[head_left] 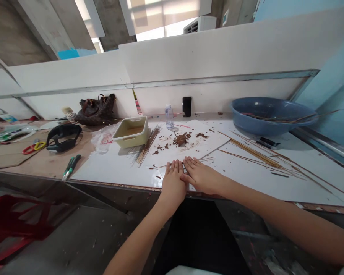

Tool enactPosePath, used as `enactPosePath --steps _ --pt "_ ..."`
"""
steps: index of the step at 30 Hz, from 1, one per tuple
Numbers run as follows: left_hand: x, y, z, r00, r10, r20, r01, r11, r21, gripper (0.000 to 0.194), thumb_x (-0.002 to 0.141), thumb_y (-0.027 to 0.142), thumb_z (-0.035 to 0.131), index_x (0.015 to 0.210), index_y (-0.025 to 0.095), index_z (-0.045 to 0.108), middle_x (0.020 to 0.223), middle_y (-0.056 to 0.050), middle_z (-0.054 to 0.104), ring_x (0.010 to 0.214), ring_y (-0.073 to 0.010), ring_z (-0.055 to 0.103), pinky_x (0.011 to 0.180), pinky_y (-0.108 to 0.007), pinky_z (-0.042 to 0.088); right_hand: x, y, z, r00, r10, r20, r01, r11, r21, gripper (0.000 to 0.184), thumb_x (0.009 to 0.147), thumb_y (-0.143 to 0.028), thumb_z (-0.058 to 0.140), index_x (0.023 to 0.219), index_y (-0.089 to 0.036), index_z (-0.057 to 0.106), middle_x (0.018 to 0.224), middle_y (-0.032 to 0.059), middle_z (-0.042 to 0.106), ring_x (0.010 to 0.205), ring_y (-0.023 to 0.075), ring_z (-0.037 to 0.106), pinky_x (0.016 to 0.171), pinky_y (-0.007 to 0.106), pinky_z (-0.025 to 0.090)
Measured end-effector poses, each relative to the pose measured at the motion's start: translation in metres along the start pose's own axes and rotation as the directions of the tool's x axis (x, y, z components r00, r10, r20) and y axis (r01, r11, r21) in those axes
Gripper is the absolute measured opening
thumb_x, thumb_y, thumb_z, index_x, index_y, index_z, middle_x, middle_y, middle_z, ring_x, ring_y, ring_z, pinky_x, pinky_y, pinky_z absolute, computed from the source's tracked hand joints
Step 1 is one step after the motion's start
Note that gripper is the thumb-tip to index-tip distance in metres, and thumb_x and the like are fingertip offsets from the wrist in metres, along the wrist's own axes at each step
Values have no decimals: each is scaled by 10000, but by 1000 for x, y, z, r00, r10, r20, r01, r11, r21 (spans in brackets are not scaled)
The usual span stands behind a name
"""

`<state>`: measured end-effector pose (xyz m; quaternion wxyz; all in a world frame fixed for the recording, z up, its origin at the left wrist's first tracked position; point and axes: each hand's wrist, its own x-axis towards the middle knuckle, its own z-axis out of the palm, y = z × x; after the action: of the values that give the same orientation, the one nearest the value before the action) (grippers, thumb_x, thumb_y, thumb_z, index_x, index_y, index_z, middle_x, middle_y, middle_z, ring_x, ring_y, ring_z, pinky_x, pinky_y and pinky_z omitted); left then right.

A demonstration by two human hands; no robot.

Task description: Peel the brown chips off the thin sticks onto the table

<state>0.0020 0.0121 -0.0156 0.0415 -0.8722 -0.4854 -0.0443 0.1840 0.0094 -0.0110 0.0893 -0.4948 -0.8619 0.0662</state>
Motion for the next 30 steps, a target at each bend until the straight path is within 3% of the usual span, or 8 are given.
enactPosePath --steps 6,14,21,26,30 --pt "27 -7 -15 995 -93 24 94 995 -35 628 1146 334 346 1715 94 458 1763 -170 438 1687 -303 375 1422 -526 214 30 11 -8 998 55 33 -54 998 -34 859 1171 -611 298 1698 60 399 1752 345 359 1687 421 319 1375 622 299" --pt "-4 -3 -3 996 -71 -44 71 997 -22 612 1166 317 291 1695 77 483 1753 -159 471 1695 -300 355 1411 -521 256 -3 8 4 997 -58 -46 56 998 -30 944 1150 -697 298 1711 58 375 1754 335 350 1685 414 327 1370 622 324" --pt "29 -9 -12 988 -152 -14 151 987 -55 633 1160 368 310 1716 108 463 1766 -161 440 1713 -326 309 1422 -577 193 26 12 -10 999 27 28 -26 999 -41 888 1156 -624 363 1690 85 393 1748 349 341 1686 417 314 1382 604 299" --pt "-3 -1 -10 994 -104 -43 102 994 -44 653 1165 365 281 1708 38 443 1770 -176 427 1729 -333 258 1426 -613 162 2 7 -3 999 -42 -30 41 998 -41 916 1156 -671 297 1709 54 383 1758 332 344 1683 409 337 1361 618 340" --pt "-15 -2 -9 994 -92 -58 90 995 -43 635 1154 350 321 1708 71 457 1779 -164 416 1726 -333 271 1419 -627 183 -5 7 3 997 -53 -47 50 998 -46 940 1151 -703 263 1713 40 388 1765 320 348 1680 404 348 1362 601 345"
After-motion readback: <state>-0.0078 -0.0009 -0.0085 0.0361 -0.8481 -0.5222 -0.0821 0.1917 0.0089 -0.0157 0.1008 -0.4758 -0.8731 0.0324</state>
